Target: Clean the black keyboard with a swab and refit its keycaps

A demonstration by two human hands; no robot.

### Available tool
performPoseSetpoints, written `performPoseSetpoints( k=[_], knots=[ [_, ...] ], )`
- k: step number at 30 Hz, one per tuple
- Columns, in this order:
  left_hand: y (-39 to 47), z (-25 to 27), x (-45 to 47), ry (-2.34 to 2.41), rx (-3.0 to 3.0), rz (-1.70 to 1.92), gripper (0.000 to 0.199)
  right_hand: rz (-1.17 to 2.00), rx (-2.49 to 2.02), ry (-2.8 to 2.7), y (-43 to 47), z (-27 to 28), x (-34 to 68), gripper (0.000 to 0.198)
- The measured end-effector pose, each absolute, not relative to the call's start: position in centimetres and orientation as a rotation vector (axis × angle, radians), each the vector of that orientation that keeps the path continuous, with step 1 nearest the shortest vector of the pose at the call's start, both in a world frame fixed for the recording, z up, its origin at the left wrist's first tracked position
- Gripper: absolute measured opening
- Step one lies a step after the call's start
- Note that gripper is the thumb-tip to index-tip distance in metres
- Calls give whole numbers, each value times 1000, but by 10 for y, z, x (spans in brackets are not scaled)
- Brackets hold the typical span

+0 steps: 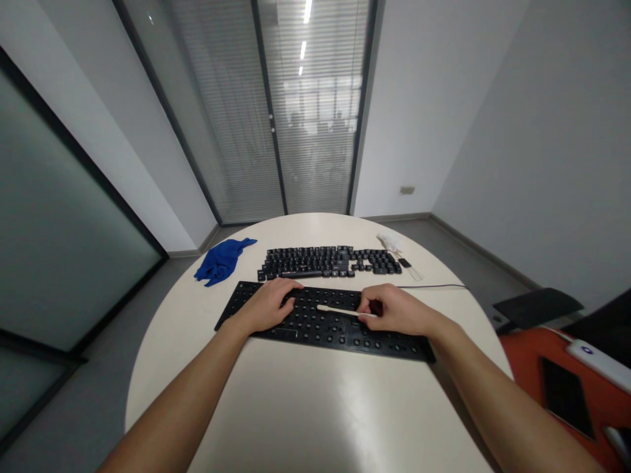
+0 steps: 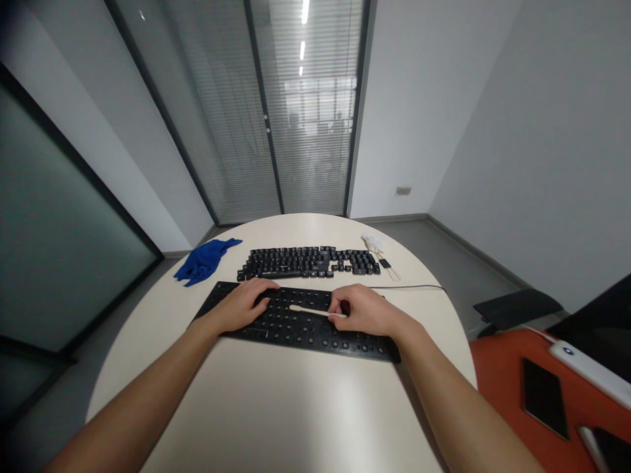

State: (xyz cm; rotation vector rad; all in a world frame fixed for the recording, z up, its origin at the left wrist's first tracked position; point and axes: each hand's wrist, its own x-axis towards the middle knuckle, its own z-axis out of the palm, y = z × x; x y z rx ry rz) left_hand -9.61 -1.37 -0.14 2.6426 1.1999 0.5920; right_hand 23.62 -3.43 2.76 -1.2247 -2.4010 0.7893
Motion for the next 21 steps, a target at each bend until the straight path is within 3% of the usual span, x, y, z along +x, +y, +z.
performPoseSetpoints(
  k=[21],
  knots=[
    [-13, -2, -97, 1192, 2651, 598, 33, 872, -1123, -2460, -43, 33, 224, 3]
  ],
)
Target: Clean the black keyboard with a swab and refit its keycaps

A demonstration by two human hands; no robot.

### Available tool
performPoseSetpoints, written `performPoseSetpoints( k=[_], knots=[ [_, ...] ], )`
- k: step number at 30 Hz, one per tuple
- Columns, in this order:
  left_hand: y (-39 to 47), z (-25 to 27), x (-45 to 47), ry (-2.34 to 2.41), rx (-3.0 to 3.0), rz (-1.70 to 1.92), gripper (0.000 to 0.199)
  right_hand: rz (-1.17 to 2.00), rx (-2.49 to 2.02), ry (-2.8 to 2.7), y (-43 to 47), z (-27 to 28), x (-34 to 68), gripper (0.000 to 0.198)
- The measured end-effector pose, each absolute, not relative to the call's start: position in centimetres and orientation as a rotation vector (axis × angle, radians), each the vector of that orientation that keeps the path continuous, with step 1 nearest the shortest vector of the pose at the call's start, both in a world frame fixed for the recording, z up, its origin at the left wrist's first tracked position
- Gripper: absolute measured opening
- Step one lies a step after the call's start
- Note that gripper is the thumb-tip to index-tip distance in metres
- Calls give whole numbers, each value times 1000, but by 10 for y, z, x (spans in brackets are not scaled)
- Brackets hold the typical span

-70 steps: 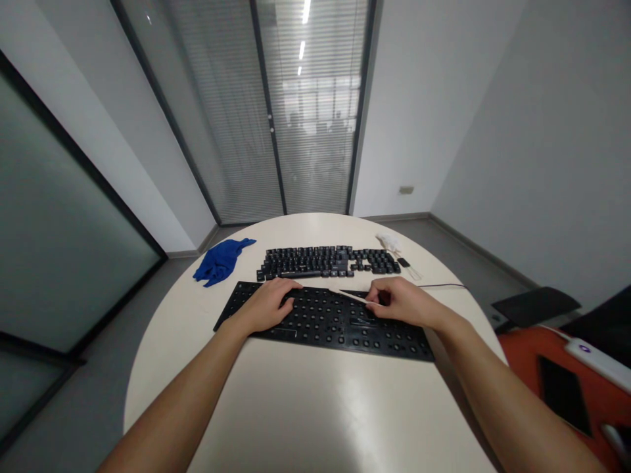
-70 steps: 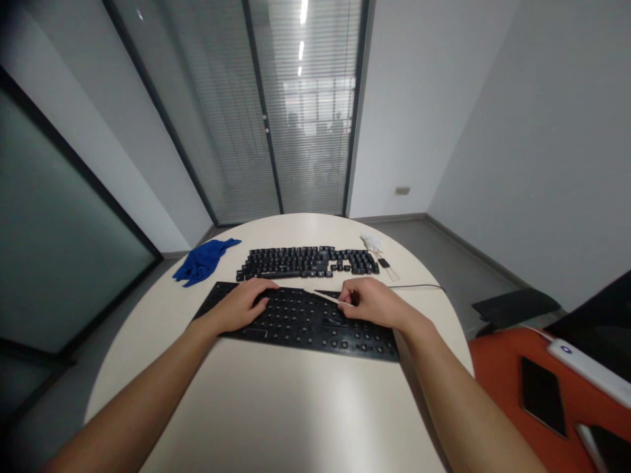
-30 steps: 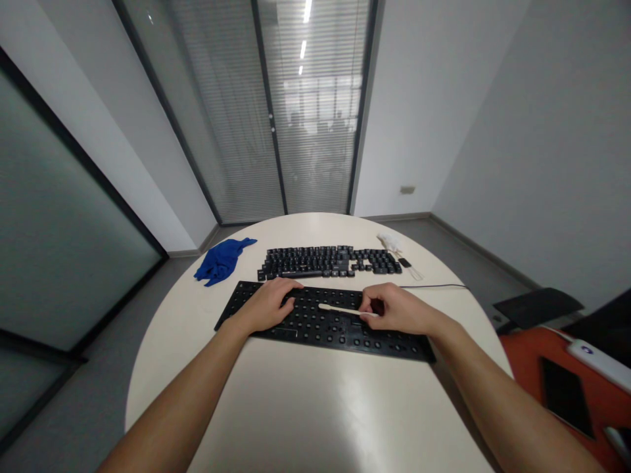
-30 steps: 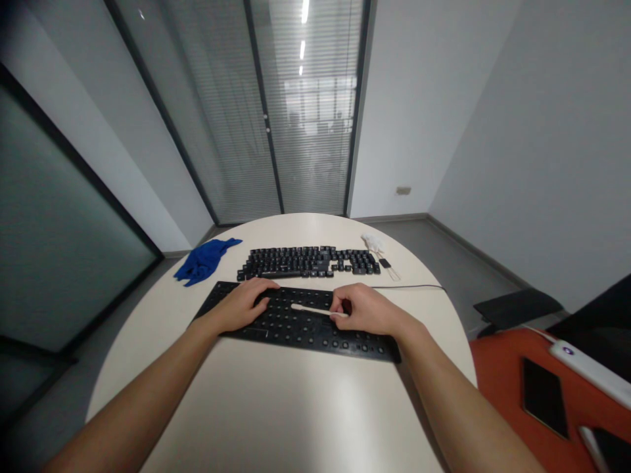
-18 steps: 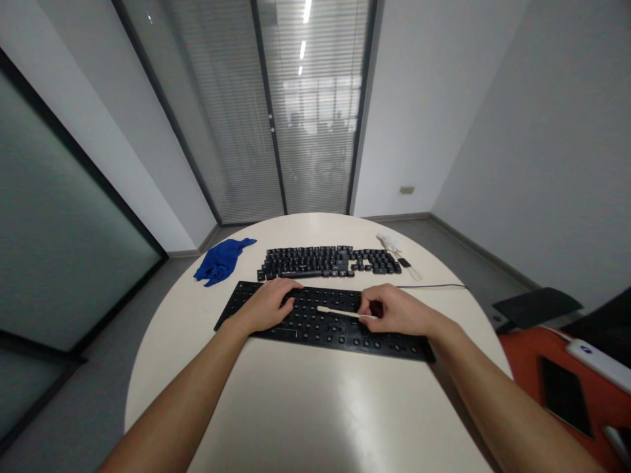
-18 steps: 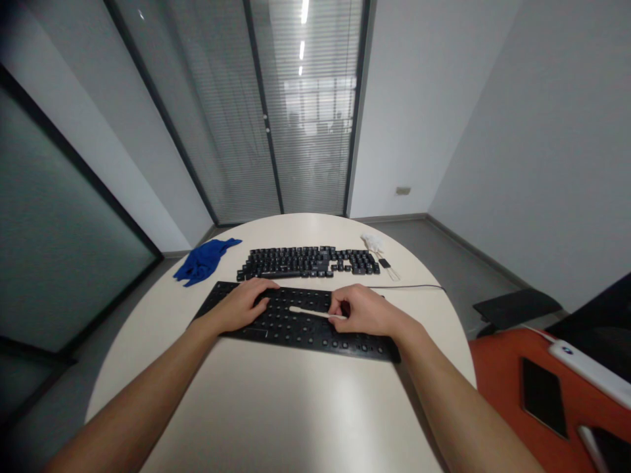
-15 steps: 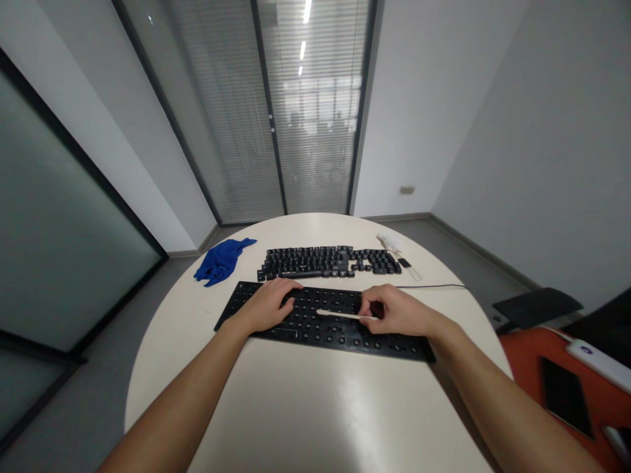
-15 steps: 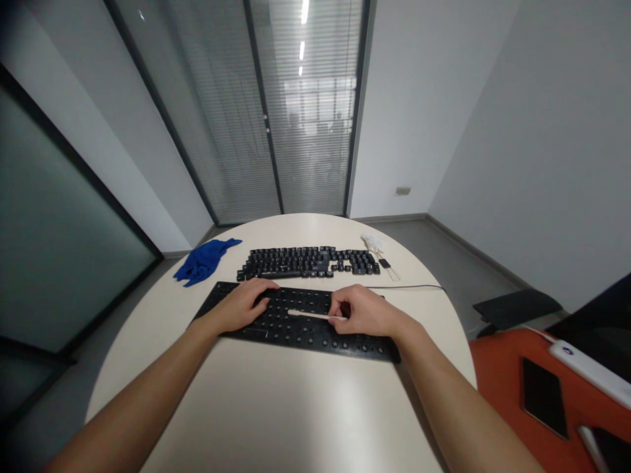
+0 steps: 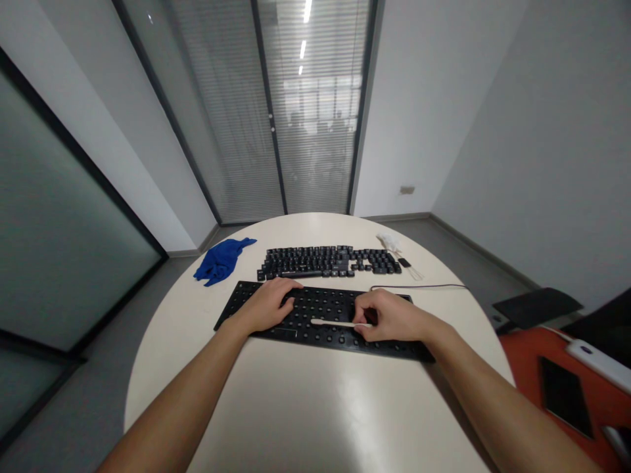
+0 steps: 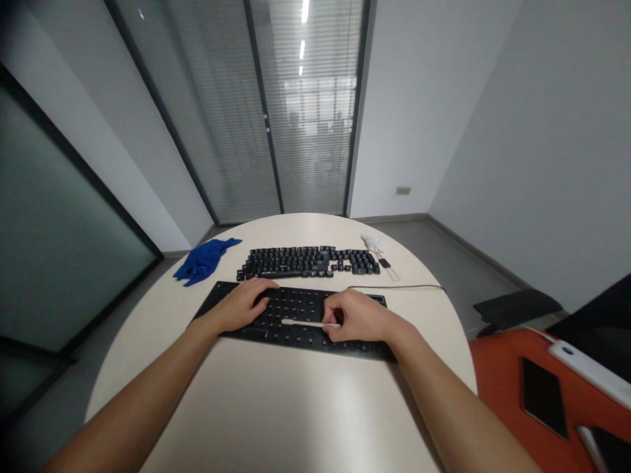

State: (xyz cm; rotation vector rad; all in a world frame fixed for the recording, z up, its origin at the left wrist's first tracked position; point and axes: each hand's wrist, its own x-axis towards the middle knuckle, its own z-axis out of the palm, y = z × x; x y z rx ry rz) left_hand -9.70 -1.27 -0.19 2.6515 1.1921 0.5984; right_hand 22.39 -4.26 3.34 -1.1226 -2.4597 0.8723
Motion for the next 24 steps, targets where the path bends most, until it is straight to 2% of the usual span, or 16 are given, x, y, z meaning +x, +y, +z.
performPoseSetpoints(
  k=[16, 24],
  knots=[
    [-12, -1, -97, 1181, 2647, 617, 35, 988, -1024, -2480, -45, 32, 222, 3],
    [-13, 0, -96, 1186, 2646, 613, 29, 919, -957, -2521, -45, 32, 215, 2]
  ],
)
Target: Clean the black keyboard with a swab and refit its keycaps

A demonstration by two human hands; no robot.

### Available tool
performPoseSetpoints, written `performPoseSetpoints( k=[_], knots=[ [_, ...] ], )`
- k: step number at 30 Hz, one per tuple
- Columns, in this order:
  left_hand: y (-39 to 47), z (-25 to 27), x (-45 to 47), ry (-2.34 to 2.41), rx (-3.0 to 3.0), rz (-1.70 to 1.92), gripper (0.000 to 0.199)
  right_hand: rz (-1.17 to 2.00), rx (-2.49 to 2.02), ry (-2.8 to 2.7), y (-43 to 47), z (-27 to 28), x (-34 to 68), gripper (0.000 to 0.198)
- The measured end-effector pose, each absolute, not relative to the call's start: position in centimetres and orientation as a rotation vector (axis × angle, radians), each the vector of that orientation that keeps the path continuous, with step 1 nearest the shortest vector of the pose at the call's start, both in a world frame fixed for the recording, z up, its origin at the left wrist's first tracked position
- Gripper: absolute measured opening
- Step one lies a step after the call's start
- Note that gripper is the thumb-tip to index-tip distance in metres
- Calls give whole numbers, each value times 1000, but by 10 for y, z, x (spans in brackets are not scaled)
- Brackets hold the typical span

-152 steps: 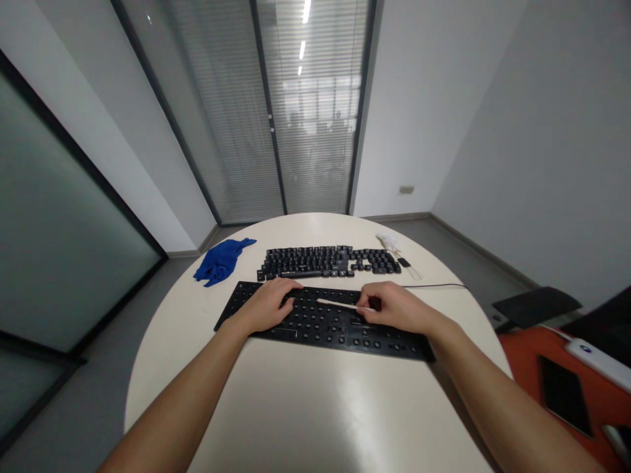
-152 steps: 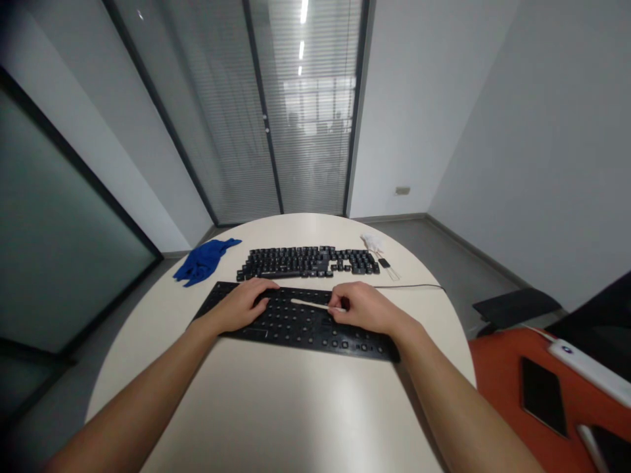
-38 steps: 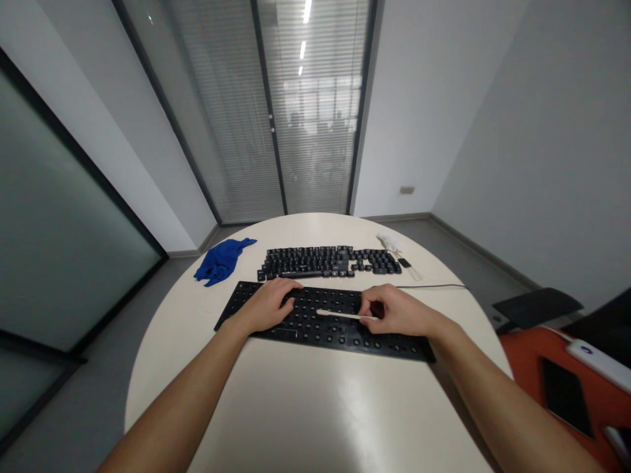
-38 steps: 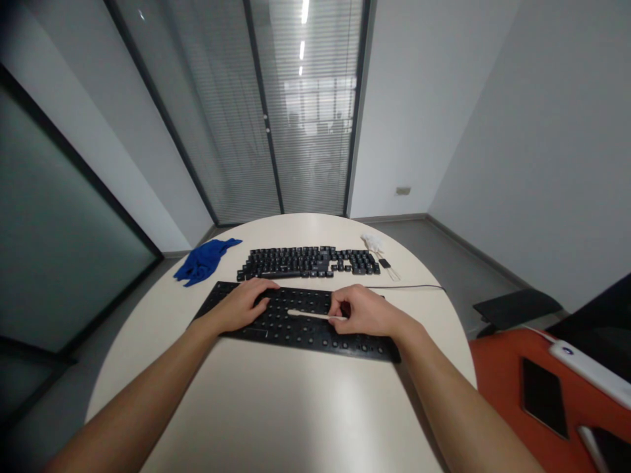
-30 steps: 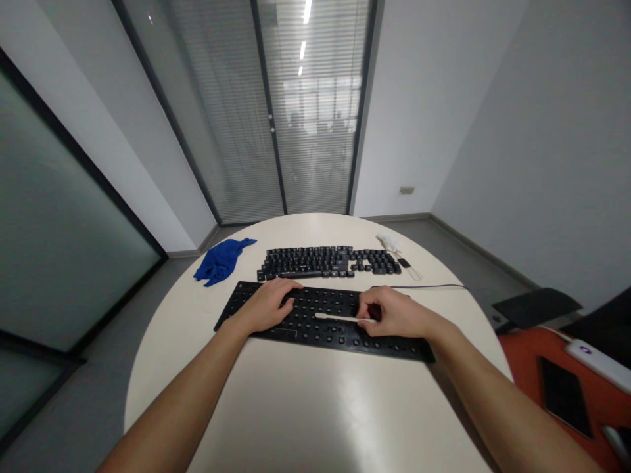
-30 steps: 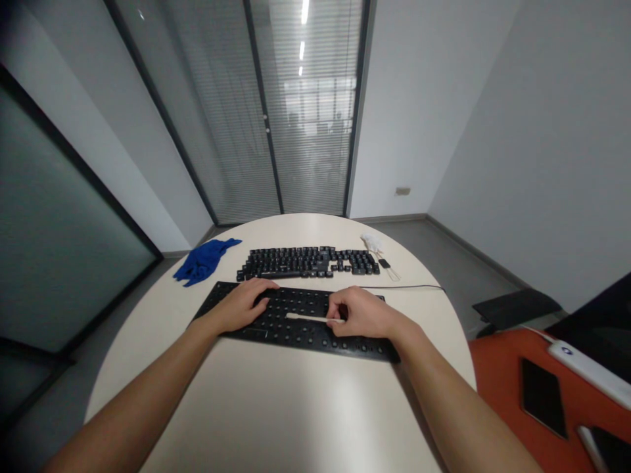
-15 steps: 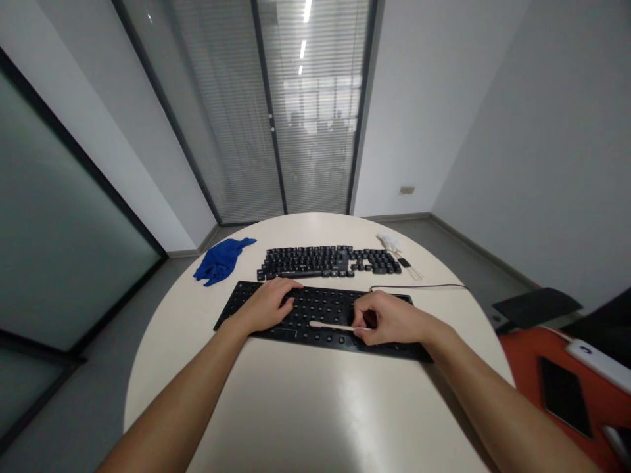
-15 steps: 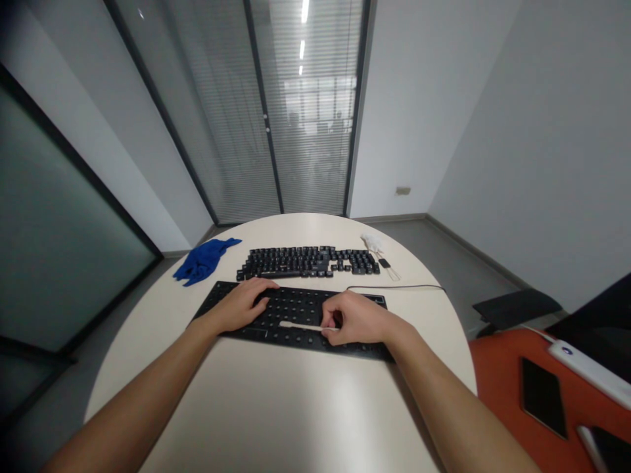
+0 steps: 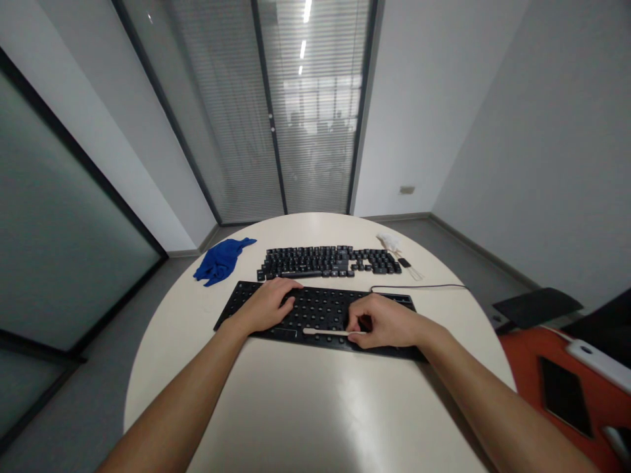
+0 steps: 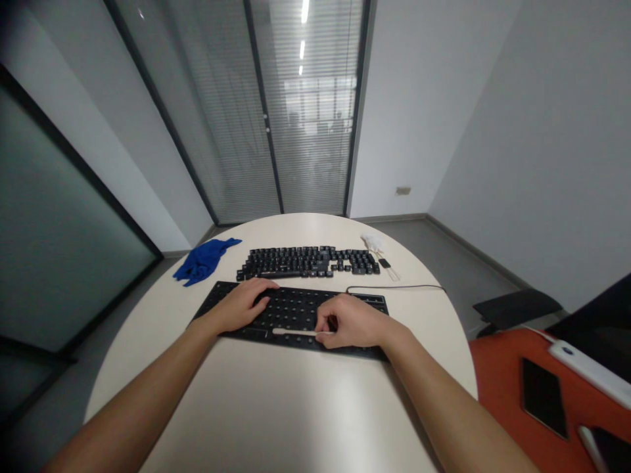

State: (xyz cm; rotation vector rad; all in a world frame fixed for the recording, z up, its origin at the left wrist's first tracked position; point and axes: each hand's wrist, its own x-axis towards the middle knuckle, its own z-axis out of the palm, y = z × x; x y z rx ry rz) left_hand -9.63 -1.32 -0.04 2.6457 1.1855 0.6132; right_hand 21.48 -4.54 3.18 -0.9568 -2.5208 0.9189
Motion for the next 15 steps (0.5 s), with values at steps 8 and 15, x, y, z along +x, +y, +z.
performPoseSetpoints(
  k=[8, 15],
  knots=[
    [-10, 2, -102, 1159, 2621, 579, 32, 927, -1033, -2438, -41, 32, 229, 4],
    [-8, 2, -110, 1152, 2611, 640, 55, 970, -936, -2440, -43, 33, 224, 5]
  ],
)
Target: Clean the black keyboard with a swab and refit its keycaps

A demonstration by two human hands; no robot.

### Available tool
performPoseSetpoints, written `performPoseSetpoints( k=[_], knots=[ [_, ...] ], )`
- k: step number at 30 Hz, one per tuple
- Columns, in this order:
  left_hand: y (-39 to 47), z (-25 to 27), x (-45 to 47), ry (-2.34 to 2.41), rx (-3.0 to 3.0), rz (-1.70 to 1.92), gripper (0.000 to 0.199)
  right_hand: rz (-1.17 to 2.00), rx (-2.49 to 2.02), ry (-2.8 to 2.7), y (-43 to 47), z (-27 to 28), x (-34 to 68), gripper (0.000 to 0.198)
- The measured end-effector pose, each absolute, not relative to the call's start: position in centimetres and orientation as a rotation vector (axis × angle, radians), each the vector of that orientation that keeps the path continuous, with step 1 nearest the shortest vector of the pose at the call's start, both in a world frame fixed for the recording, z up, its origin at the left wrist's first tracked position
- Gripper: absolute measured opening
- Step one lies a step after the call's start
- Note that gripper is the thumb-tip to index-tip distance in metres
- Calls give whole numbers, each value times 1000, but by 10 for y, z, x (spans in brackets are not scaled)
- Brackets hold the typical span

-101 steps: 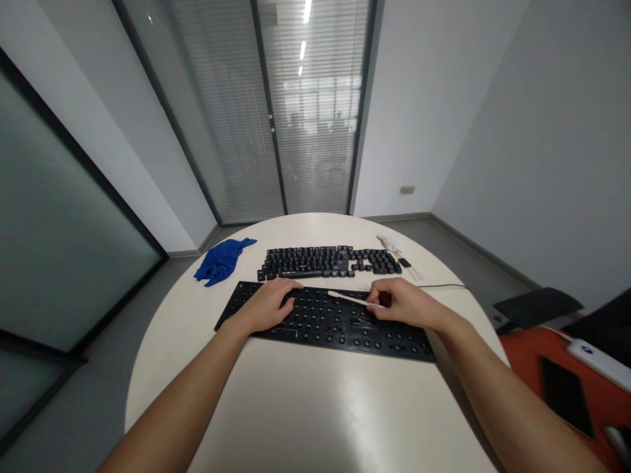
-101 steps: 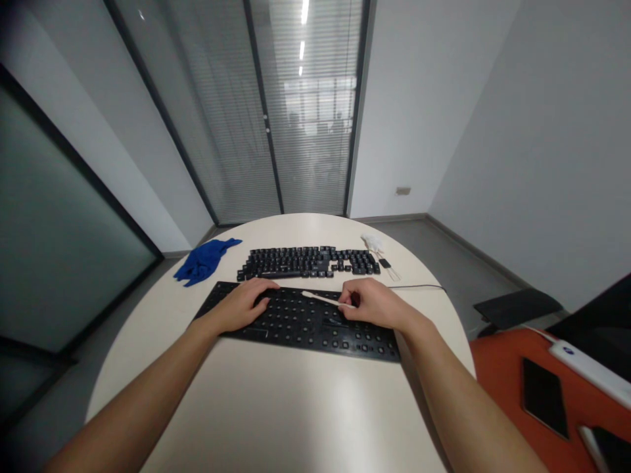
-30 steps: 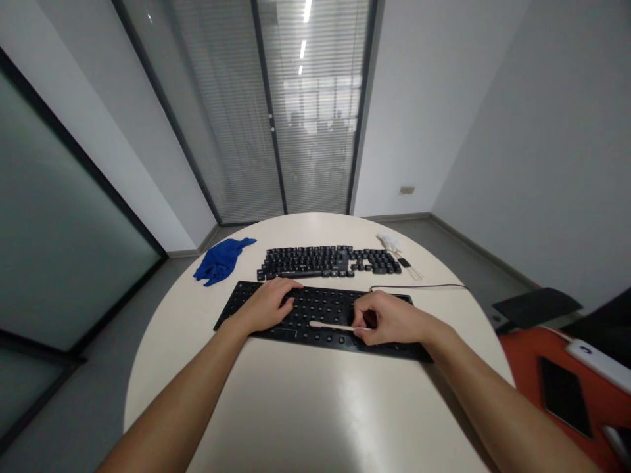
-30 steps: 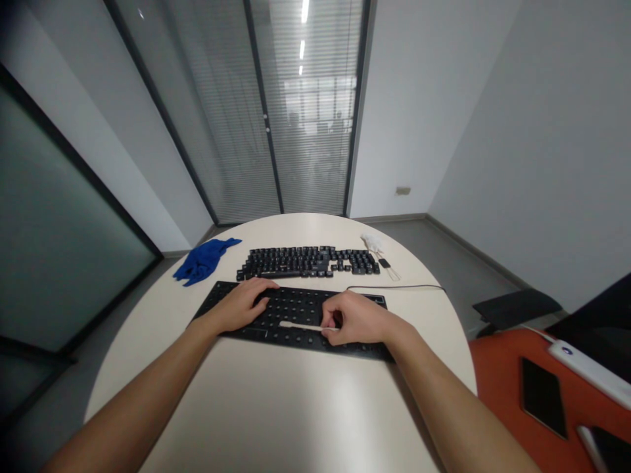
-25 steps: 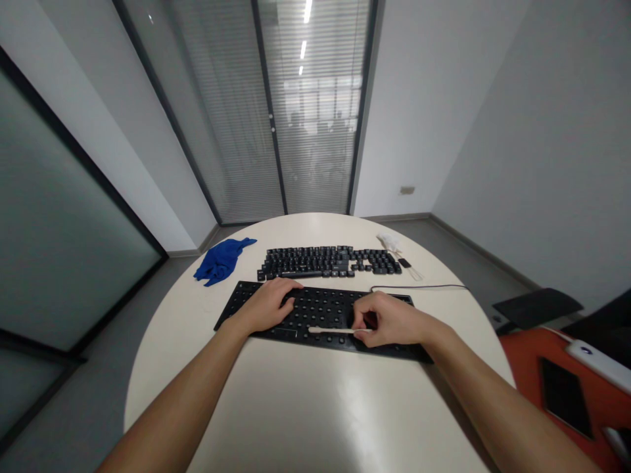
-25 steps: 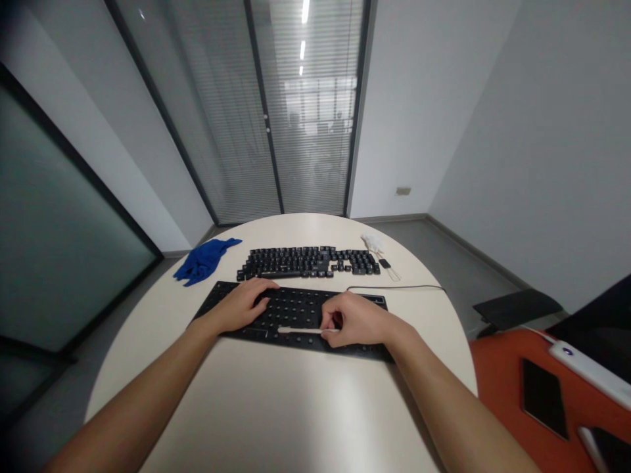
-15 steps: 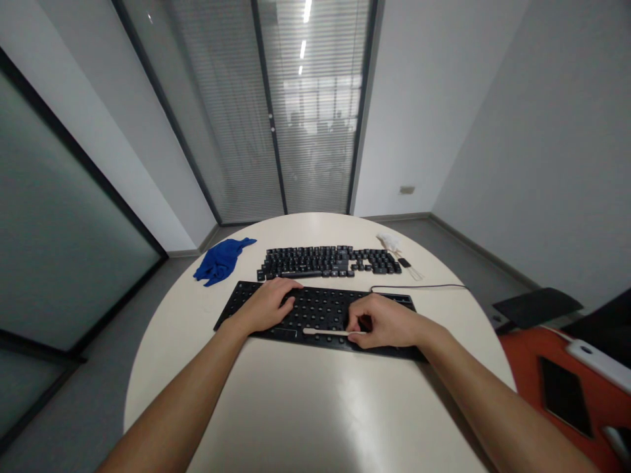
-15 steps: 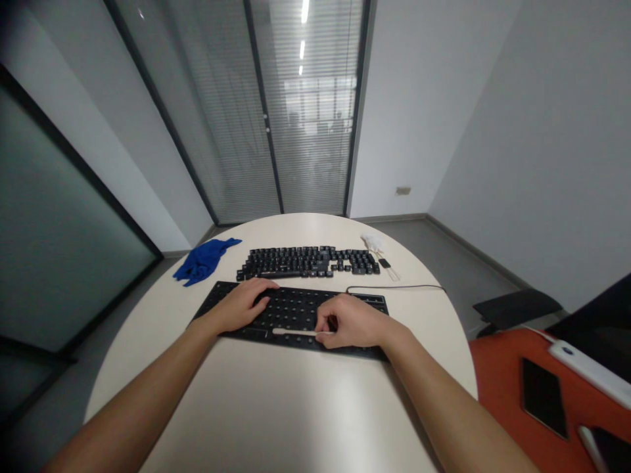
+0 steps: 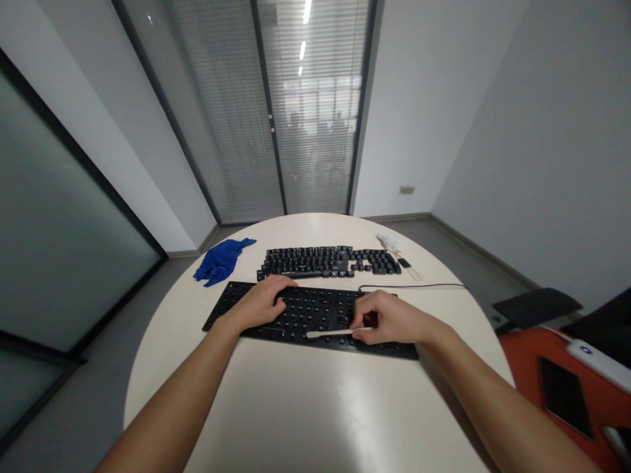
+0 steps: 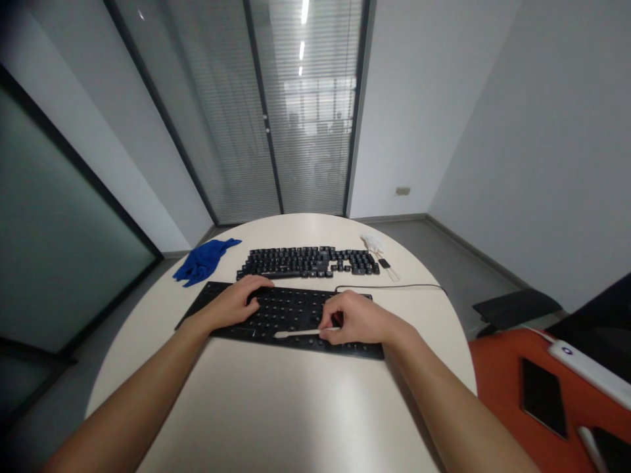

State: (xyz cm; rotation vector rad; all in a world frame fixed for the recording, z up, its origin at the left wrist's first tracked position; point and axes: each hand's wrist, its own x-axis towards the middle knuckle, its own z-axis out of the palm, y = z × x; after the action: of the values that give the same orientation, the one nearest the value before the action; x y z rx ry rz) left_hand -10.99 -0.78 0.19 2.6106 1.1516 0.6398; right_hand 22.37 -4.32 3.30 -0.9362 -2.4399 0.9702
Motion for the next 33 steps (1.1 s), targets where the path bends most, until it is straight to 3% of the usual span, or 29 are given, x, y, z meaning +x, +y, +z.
performPoseSetpoints(
  k=[2, 8, 33],
  knots=[
    [-9, 2, -107, 1104, 2630, 644, 56, 978, -900, -2456, -45, 32, 219, 4],
    [-11, 1, -99, 1108, 2648, 651, 29, 869, -938, -2495, -45, 35, 217, 6],
    [-13, -1, -99, 1132, 2650, 645, 26, 773, -1197, -2363, -25, 25, 245, 16]
  ],
)
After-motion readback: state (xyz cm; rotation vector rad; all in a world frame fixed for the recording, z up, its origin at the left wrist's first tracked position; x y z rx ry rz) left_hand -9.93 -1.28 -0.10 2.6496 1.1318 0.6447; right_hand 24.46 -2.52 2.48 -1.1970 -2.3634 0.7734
